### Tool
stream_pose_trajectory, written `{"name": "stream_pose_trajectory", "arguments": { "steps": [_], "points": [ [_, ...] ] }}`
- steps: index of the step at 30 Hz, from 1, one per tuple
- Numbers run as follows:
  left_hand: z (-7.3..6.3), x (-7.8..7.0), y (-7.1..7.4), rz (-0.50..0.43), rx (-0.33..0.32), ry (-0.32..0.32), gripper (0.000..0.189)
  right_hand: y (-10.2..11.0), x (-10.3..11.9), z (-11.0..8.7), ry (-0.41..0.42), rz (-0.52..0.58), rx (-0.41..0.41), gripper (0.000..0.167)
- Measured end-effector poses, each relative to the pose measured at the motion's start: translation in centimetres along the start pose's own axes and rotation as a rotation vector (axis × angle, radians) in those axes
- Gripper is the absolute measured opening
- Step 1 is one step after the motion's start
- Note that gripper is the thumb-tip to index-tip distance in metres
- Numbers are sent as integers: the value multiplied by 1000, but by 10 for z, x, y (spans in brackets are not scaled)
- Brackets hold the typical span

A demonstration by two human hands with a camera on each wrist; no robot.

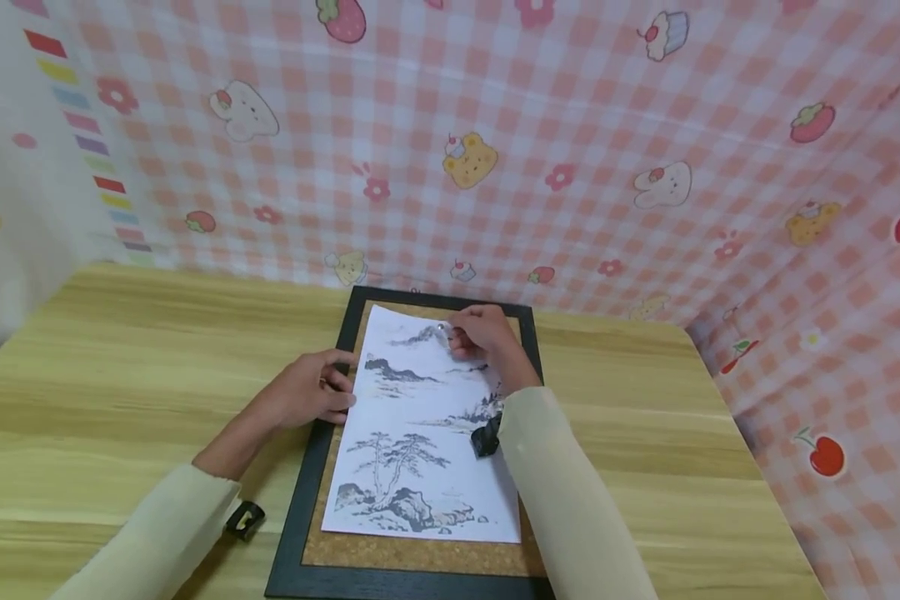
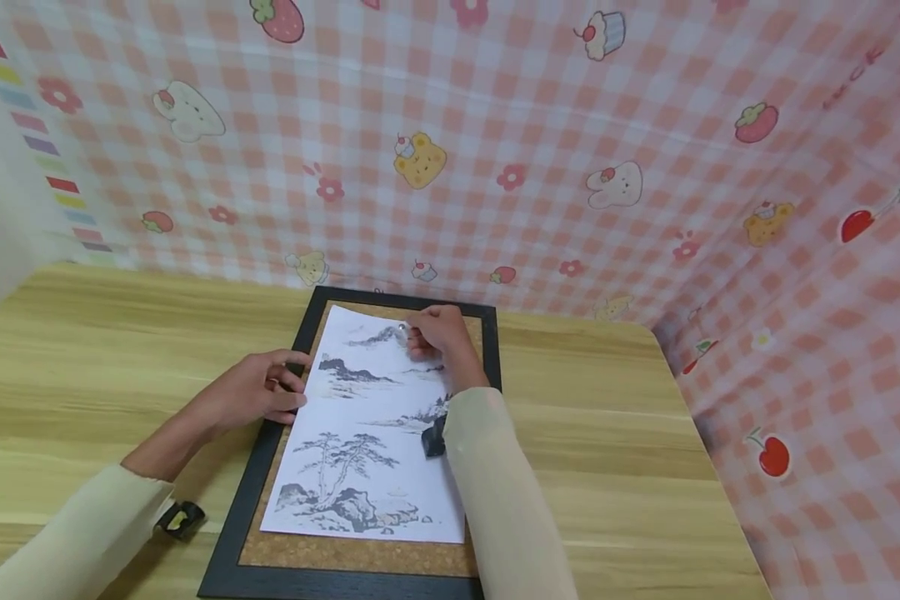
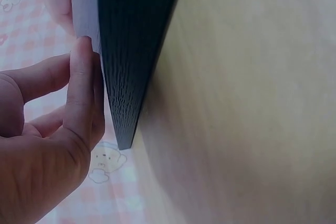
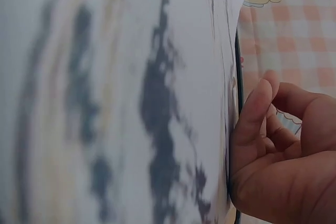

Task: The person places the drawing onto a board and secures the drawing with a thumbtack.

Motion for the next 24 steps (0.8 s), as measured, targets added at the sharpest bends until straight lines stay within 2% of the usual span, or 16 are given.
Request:
{"name": "stream_pose_trajectory", "arguments": {
  "steps": [5,13,18,24],
  "points": [
    [3,1,2,-5,-10,8,61,3,-1,0,4,3,29,19],
    [5,0,7,14,-22,8,62,2,0,0,47,-15,25,22],
    [7,-4,11,52,-20,-2,62,3,6,-3,119,-59,2,25],
    [7,-7,13,121,3,2,59,7,12,-12,202,-171,8,24]
  ]
}}
Point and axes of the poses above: each hand's wrist, its own z-axis towards the middle knuckle, its own y-axis out of the back of the hand, x = y × z, the point moved 4 cm from there along z, towards the middle knuckle, and after that the axes turned 4 degrees about z, right-handed, at the moved point
